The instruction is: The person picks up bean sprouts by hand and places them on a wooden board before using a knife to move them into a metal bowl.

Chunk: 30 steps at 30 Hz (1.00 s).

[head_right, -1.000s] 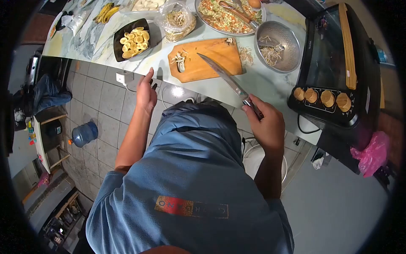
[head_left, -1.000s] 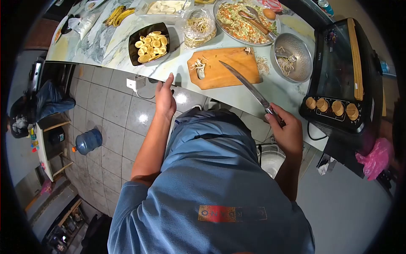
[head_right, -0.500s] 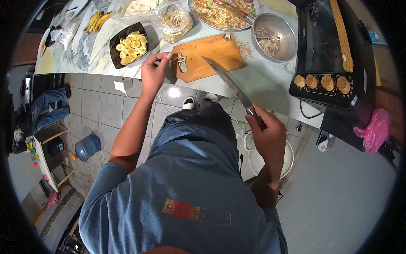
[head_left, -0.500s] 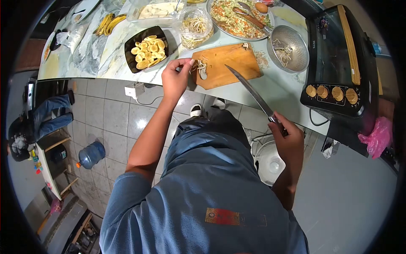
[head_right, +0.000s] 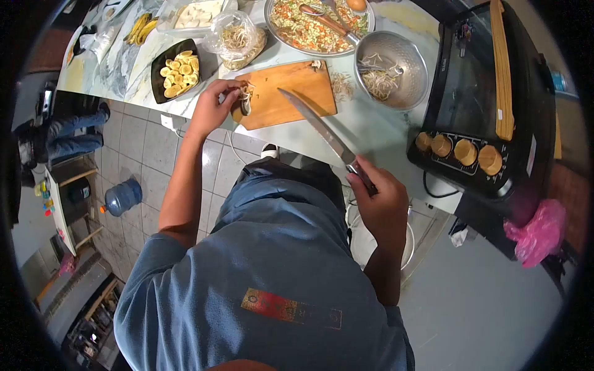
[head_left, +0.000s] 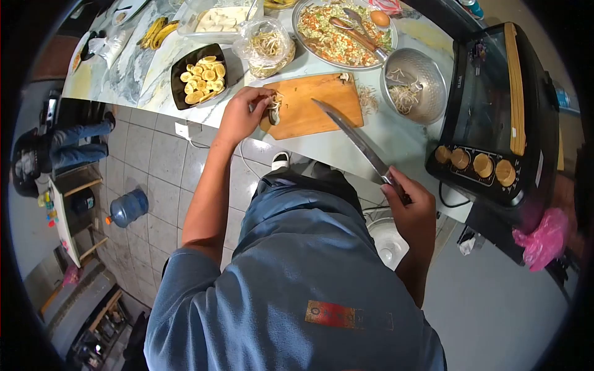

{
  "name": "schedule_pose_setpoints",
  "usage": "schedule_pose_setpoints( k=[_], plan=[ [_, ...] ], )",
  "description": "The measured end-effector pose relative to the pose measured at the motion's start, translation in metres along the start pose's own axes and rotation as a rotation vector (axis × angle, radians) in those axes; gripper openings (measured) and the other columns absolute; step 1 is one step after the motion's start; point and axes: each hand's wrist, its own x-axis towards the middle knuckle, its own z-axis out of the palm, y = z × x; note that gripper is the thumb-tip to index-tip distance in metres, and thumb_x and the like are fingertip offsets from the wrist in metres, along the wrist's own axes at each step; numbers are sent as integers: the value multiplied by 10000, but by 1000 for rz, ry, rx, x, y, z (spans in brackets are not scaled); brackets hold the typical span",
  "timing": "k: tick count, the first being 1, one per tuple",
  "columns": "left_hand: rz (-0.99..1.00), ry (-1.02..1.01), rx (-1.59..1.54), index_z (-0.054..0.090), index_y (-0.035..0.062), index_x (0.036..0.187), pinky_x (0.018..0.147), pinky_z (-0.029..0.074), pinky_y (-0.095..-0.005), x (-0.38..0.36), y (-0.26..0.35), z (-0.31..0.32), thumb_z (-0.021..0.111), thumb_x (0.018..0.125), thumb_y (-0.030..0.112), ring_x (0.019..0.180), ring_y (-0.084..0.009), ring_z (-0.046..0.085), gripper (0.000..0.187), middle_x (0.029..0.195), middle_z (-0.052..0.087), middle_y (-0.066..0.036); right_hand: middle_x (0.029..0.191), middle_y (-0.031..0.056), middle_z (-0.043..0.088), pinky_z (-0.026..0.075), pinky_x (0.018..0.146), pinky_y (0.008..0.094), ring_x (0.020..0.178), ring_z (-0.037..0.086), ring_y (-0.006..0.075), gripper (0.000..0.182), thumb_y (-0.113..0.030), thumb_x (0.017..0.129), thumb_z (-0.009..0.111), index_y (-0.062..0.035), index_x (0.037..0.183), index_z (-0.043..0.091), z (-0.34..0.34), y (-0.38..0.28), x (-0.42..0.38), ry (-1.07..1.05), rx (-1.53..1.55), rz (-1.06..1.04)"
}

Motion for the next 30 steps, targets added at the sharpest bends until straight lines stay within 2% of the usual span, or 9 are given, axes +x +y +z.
schedule_pose_setpoints(
  k=[3, 5, 6, 10, 15, 19, 24, 30],
  plan=[
    [7, -46, 83, 744, 43, 1062, 745, 535, -354, -2, 4, 0, 700, 910, 86, 802, -260, 661, 165, 950, 684, -124, 954, 139, 741, 537, 736, 344, 817, 718, 273, 359, -183, 884, 781, -55, 1215, 723, -16, 5, 18, -101, -83, -9],
    [104, -82, 229, 747, 66, 1075, 765, 544, -378, 1, 7, 0, 703, 902, 84, 821, -291, 668, 179, 978, 687, -130, 958, 136, 739, 536, 741, 346, 824, 715, 284, 357, -188, 886, 775, -59, 1215, 723, -25, 8, 29, -128, -103, -28],
    [80, -72, 236, 749, 77, 1069, 779, 546, -395, 2, 12, 0, 710, 892, 90, 844, -318, 670, 181, 986, 687, -135, 962, 133, 738, 536, 746, 348, 831, 711, 295, 354, -193, 889, 770, -63, 1215, 723, -27, 9, 34, -152, -127, -34],
    [17, -157, 260, 750, 78, 1057, 794, 543, -408, 3, 24, -7, 721, 880, 98, 874, -324, 672, 180, 984, 686, -129, 962, 137, 739, 536, 745, 345, 827, 716, 284, 359, -190, 888, 771, -54, 1216, 720, -33, 10, 45, -169, -118, -23],
    [124, -126, 314, 730, 50, 997, 820, 530, -431, 6, 17, -9, 739, 847, 99, 931, -341, 656, 158, 991, 683, -122, 962, 154, 739, 533, 745, 334, 830, 722, 259, 366, -183, 895, 763, -38, 1227, 713, -21, 6, 48, -159, -40, 4],
    [190, -130, 311, 710, 45, 945, 831, 516, -435, 10, 18, -13, 747, 812, 85, 943, -335, 647, 144, 990, 684, -102, 949, 154, 736, 529, 738, 331, 812, 713, 257, 365, -185, 898, 760, -38, 1229, 713, -9, 1, 45, -123, -16, -44],
    [233, -142, 379, 715, 105, 926, 853, 456, -400, 7, 24, -16, 721, 772, 122, 972, -279, 643, 155, 1000, 684, -57, 913, 148, 726, 521, 720, 335, 769, 689, 252, 365, -189, 905, 757, -40, 1235, 712, 7, -4, 46, -118, -62, -11],
    [322, -57, 348, 674, 99, 898, 876, 443, -391, 9, 19, -13, 712, 763, 104, 992, -292, 624, 140, 959, 676, -55, 911, 157, 727, 522, 707, 338, 758, 687, 255, 369, -195, 904, 764, -26, 1228, 709, 16, -2, 43, -78, -40, -47]
  ],
)
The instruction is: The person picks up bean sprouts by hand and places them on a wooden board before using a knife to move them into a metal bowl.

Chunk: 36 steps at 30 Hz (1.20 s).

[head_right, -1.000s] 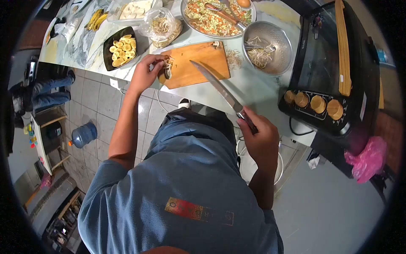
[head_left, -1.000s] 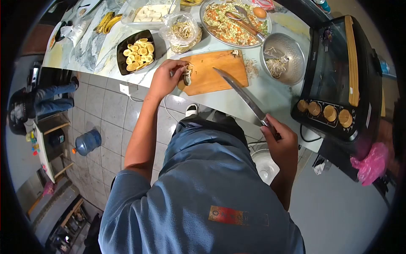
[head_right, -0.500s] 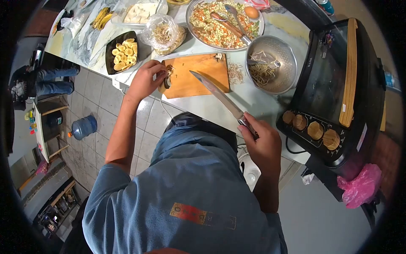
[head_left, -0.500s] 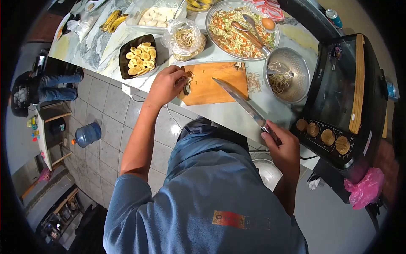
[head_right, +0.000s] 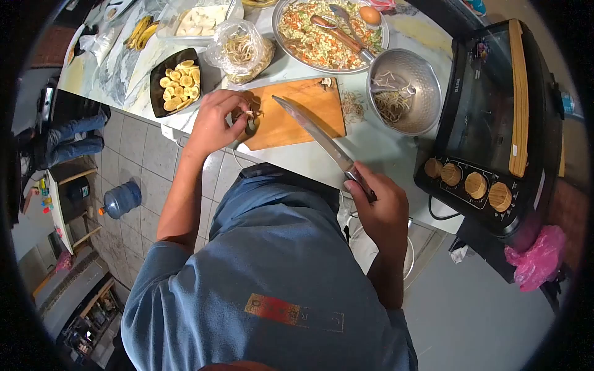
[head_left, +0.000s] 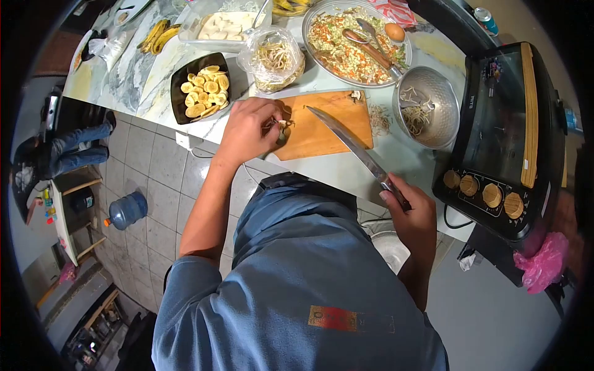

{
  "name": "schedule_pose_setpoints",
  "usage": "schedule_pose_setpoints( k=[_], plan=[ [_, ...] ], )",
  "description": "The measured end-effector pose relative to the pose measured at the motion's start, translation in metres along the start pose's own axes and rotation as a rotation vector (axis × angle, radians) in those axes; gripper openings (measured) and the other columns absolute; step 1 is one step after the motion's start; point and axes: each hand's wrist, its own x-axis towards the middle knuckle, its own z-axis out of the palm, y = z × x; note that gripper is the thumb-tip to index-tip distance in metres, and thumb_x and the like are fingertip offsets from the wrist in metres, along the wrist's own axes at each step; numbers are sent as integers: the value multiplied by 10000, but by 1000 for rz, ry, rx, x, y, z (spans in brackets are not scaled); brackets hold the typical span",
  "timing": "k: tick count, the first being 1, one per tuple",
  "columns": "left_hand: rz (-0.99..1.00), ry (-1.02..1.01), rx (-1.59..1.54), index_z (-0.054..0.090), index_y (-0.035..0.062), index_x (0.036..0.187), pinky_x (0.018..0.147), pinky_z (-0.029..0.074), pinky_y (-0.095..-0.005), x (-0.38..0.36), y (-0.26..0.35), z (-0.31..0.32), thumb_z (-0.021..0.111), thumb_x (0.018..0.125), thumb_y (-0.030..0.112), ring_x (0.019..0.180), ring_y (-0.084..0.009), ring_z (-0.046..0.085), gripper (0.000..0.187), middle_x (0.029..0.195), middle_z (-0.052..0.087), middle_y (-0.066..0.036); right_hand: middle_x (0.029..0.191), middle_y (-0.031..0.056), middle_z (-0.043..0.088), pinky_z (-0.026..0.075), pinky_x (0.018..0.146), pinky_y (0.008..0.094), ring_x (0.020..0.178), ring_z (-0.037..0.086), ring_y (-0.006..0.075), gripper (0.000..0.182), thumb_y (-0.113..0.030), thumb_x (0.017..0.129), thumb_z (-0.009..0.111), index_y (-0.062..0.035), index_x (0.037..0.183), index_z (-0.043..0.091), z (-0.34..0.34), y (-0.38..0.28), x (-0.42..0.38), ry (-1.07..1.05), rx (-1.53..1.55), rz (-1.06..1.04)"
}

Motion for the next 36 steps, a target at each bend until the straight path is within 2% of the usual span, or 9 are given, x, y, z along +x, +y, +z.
schedule_pose_setpoints(
  k=[7, 10, 12, 15, 19, 24, 29, 32, 36],
  plan=[
    [-54, -41, -50, 672, 75, 906, 854, 463, -402, 4, 0, -8, 718, 790, 94, 932, -299, 635, 126, 929, 685, -81, 931, 156, 736, 537, 729, 331, 799, 712, 248, 370, -167, 896, 776, -12, 1225, 706, 3, -3, -4, 27, 14, 17],
    [-219, -70, -283, 684, 63, 1012, 796, 492, -362, 4, 2, -4, 709, 857, 68, 841, -237, 647, 157, 908, 680, -63, 932, 158, 738, 540, 726, 330, 805, 720, 238, 370, -153, 887, 787, -12, 1221, 709, 4, -2, -5, 41, 40, 41],
    [-309, 103, -587, 677, 72, 1174, 754, 498, -285, 4, 2, 10, 663, 933, 32, 793, -127, 624, 245, 892, 668, -16, 921, 153, 738, 537, 710, 329, 777, 712, 228, 373, -149, 880, 795, -15, 1219, 713, 5, 0, -7, 66, 29, 46],
    [-424, 35, -815, 637, 79, 1303, 765, 481, -227, 8, 10, 18, 625, 977, 22, 843, -52, 597, 332, 905, 661, 19, 908, 143, 736, 531, 693, 331, 749, 696, 218, 376, -141, 876, 799, -26, 1224, 715, 10, 8, -12, 121, 38, -10],
    [-398, -151, -762, 684, 46, 1256, 752, 488, -218, 17, 12, 29, 632, 983, 45, 823, -42, 604, 278, 901, 684, 16, 891, 137, 730, 516, 684, 327, 725, 674, 210, 390, -179, 881, 798, -39, 1236, 715, 9, 12, -19, 115, 46, 94],
    [-344, -144, -587, 744, 26, 1127, 717, 525, -273, 32, 33, 42, 681, 981, 163, 756, -125, 666, 209, 864, 750, -78, 890, 145, 725, 501, 702, 319, 724, 658, 206, 414, -250, 901, 774, -52, 1259, 708, 5, 8, -27, 99, 40, 321],
    [-167, -145, -296, 773, 31, 1033, 763, 546, -384, 45, 44, 55, 717, 932, 202, 791, -308, 699, 206, 907, 747, -162, 909, 151, 732, 509, 718, 326, 736, 665, 208, 398, -239, 913, 759, -48, 1258, 708, 7, 15, -36, 139, 93, 365],
    [-86, -104, -253, 776, 34, 1013, 817, 527, -427, 47, 41, 68, 728, 908, 201, 842, -347, 693, 203, 900, 744, -164, 938, 158, 740, 519, 736, 327, 757, 679, 214, 388, -240, 927, 746, -37, 1256, 706, 11, 18, -38, 138, 123, 380],
    [-50, -112, -161, 767, 21, 1055, 788, 542, -394, 46, 39, 68, 718, 937, 186, 841, -328, 692, 209, 921, 736, -182, 965, 170, 746, 531, 749, 328, 783, 696, 220, 381, -236, 949, 726, -16, 1258, 695, 15, 15, -36, 133, 147, 382]
  ],
)
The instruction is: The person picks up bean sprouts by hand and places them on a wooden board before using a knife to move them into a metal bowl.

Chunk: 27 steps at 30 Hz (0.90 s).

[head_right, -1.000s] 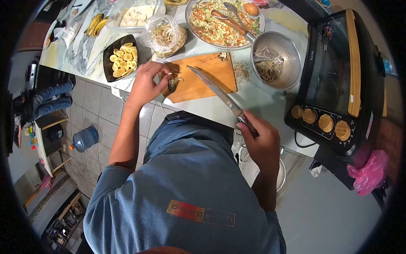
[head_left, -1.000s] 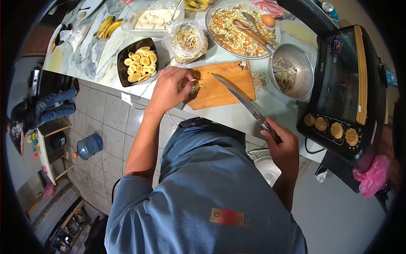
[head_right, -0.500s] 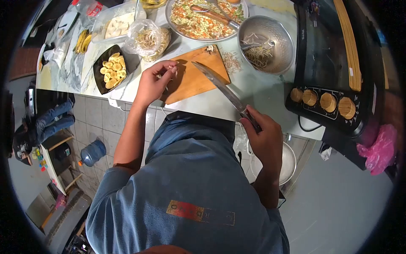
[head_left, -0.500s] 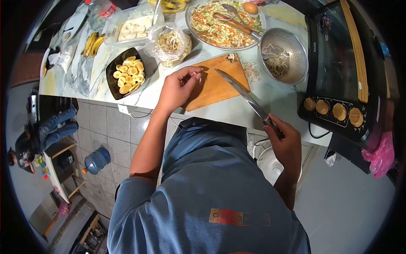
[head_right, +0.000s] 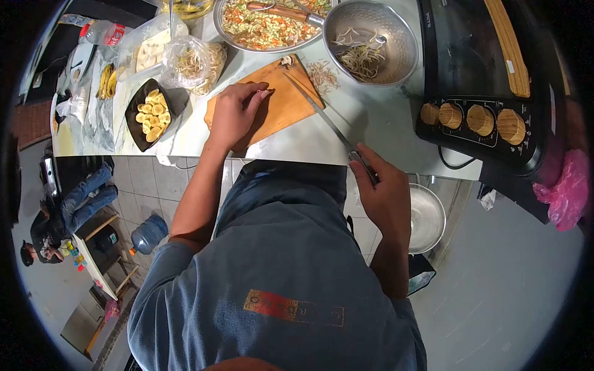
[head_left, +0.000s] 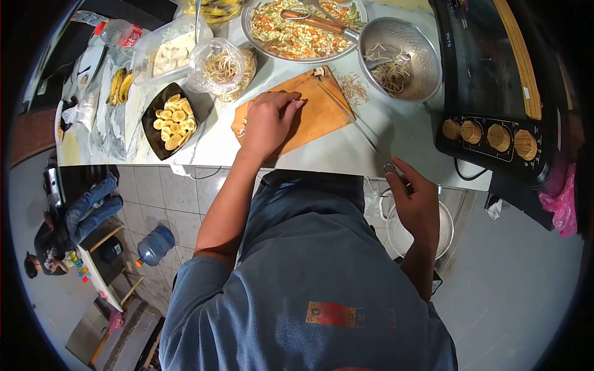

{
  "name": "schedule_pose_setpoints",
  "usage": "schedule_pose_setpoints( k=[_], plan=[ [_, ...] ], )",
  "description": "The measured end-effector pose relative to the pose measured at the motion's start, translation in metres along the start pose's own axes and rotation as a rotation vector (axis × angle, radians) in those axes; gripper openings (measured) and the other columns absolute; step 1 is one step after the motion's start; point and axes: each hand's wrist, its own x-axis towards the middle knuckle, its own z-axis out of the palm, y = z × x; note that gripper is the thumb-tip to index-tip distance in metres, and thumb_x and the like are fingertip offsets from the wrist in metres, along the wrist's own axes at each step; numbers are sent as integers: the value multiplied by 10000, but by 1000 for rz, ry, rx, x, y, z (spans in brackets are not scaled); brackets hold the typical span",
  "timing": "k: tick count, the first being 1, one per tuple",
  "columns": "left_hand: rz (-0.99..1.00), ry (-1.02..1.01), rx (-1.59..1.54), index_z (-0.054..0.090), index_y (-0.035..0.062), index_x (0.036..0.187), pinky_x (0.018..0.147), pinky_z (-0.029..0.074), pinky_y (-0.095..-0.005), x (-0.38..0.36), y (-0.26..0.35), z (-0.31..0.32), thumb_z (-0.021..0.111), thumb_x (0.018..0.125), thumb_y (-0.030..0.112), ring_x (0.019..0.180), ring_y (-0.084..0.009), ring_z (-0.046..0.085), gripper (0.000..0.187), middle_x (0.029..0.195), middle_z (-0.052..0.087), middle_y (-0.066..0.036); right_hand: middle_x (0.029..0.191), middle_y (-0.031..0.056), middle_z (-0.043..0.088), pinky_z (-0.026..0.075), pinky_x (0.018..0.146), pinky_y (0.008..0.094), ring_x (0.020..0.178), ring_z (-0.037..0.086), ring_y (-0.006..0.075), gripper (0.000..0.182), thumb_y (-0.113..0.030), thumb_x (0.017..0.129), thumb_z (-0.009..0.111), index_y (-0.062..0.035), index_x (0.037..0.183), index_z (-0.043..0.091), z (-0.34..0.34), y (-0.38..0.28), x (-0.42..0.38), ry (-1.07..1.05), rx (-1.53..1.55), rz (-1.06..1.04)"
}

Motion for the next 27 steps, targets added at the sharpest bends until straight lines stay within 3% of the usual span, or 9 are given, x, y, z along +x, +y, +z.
schedule_pose_setpoints(
  k=[4, 6, 8, 12, 15, 19, 20, 23, 27],
  plan=[
    [-31, 8, -27, 745, 14, 1107, 787, 543, -385, 1, 3, -1, 718, 937, 185, 854, -325, 699, 243, 939, 735, -190, 915, 168, 742, 530, 732, 328, 757, 692, 215, 384, -244, 956, 718, -13, 1261, 689, 1, -2, 4, -7, 24, -45],
    [-56, 11, -37, 736, 13, 1128, 788, 545, -383, -2, 5, -2, 718, 937, 182, 862, -321, 702, 255, 949, 736, -192, 867, 163, 738, 526, 716, 330, 732, 691, 209, 386, -254, 961, 710, -19, 1266, 688, -2, -10, 3, -71, -20, 43],
    [-83, 45, -128, 743, 23, 1051, 812, 527, -434, -1, 6, -2, 727, 908, 169, 841, -356, 682, 206, 890, 734, -179, 847, 163, 734, 518, 699, 330, 708, 680, 204, 383, -257, 963, 706, -19, 1262, 691, -2, -10, 4, -68, -23, 27],
    [-51, 43, -118, 741, 17, 1039, 809, 532, -432, -4, 1, -2, 727, 904, 148, 847, -359, 684, 189, 891, 733, -180, 810, 169, 721, 495, 652, 334, 645, 631, 189, 361, -248, 970, 697, -19, 1248, 698, 4, -8, 5, -39, 17, -64],
    [-150, -18, -91, 739, 27, 1116, 820, 557, -363, -3, -3, 1, 719, 931, 149, 894, -310, 722, 222, 1005, 755, -155, 814, 180, 722, 496, 642, 331, 625, 625, 186, 344, -238, 976, 688, -17, 1239, 701, 12, -2, 8, -55, 107, -90],
    [-8, 116, -33, 752, 26, 1041, 803, 543, -403, -5, -4, 5, 725, 906, 126, 847, -333, 703, 171, 936, 744, -164, 822, 190, 723, 504, 645, 331, 628, 647, 190, 336, -233, 980, 681, -14, 1234, 700, 10, -11, 7, -123, 40, -53],
    [23, 167, -25, 753, 22, 1001, 777, 526, -437, -5, -4, 6, 724, 891, 113, 801, -350, 685, 146, 870, 731, -169, 828, 197, 723, 506, 644, 335, 631, 659, 200, 334, -232, 980, 679, -13, 1231, 699, 13, -9, 6, -123, 40, -69],
    [29, 188, -10, 758, 19, 968, 750, 524, -431, -4, -2, 6, 728, 887, 119, 771, -348, 680, 132, 831, 725, -166, 836, 211, 719, 507, 641, 339, 637, 675, 223, 333, -233, 981, 674, -11, 1228, 699, 19, -9, 5, -109, 48, -116],
    [-117, 125, 32, 767, 22, 1021, 785, 567, -372, -4, 3, 3, 748, 901, 157, 838, -313, 729, 182, 926, 751, -182, 878, 231, 721, 522, 663, 355, 692, 709, 297, 334, -236, 980, 669, -11, 1225, 696, 24, -15, 3, -114, 56, -107]
  ],
)
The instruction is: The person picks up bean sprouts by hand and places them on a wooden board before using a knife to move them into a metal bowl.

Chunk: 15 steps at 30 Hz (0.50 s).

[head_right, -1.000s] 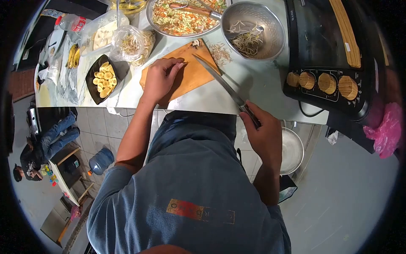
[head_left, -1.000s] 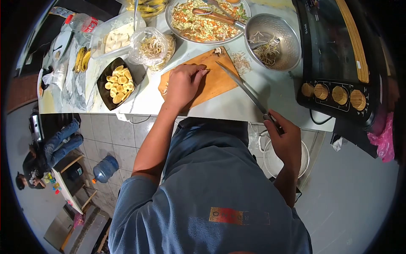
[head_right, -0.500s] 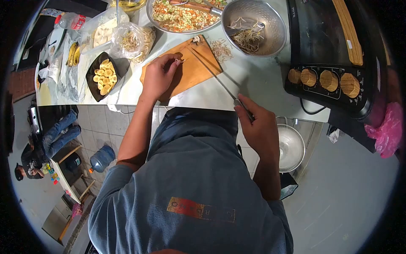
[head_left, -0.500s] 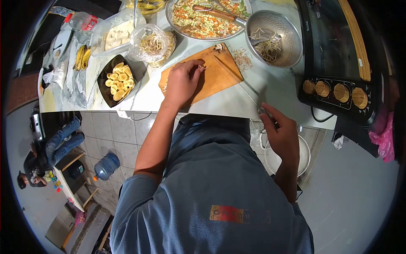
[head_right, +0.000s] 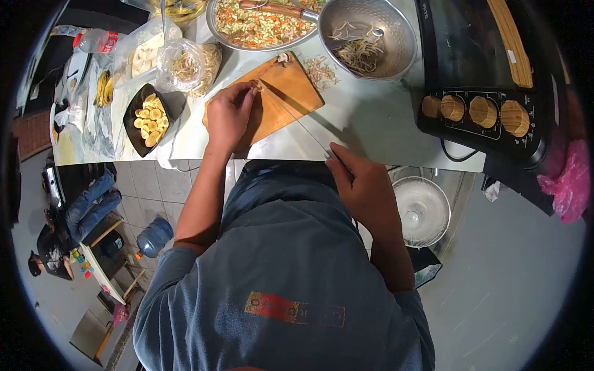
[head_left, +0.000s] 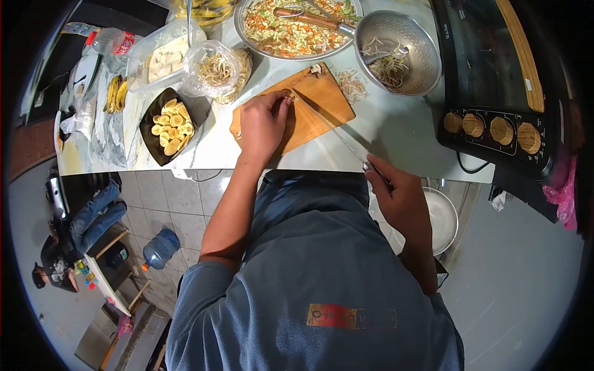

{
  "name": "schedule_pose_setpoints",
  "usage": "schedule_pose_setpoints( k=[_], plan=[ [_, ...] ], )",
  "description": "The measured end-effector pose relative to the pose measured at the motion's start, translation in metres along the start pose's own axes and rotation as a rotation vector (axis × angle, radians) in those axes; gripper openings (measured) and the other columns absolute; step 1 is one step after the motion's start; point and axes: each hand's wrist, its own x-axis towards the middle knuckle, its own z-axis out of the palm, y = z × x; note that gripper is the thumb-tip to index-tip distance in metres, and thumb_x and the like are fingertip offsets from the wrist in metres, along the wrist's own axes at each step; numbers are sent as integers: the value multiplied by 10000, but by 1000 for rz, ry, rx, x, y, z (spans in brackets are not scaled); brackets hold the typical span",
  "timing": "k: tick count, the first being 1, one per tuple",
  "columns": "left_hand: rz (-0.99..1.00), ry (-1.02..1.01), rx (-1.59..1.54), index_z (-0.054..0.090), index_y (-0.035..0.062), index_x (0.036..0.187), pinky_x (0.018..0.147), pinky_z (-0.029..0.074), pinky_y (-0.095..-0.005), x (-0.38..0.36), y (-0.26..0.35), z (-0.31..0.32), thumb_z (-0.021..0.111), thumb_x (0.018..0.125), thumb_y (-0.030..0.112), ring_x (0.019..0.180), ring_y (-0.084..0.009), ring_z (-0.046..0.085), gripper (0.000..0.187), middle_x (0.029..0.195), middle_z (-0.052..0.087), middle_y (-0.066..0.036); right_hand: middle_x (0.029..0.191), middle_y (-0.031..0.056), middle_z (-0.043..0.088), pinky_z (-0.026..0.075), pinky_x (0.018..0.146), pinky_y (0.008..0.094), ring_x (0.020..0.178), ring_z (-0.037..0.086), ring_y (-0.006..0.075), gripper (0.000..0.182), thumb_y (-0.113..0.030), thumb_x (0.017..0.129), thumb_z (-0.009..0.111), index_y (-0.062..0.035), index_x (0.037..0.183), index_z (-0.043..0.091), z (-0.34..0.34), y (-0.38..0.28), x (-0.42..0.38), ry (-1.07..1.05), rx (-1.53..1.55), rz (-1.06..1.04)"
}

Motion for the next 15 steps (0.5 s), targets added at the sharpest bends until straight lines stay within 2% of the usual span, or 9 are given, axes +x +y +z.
schedule_pose_setpoints(
  k=[6, 15],
  plan=[
    [-67, 0, 7, 768, 31, 1007, 711, 571, -348, 1, 0, 0, 775, 886, 203, 756, -274, 744, 210, 869, 751, -164, 935, 243, 723, 545, 733, 395, 822, 722, 380, 323, -227, 980, 663, 3, 1205, 696, 3, 1, 0, 27, -23, -63],
    [-96, 9, -45, 768, 31, 1011, 715, 567, -332, 0, -1, 1, 760, 902, 221, 761, -244, 752, 219, 854, 759, -144, 953, 250, 720, 547, 753, 404, 841, 718, 391, 326, -230, 978, 666, 11, 1196, 699, 4, -2, 1, 14, -28, -44]
  ],
)
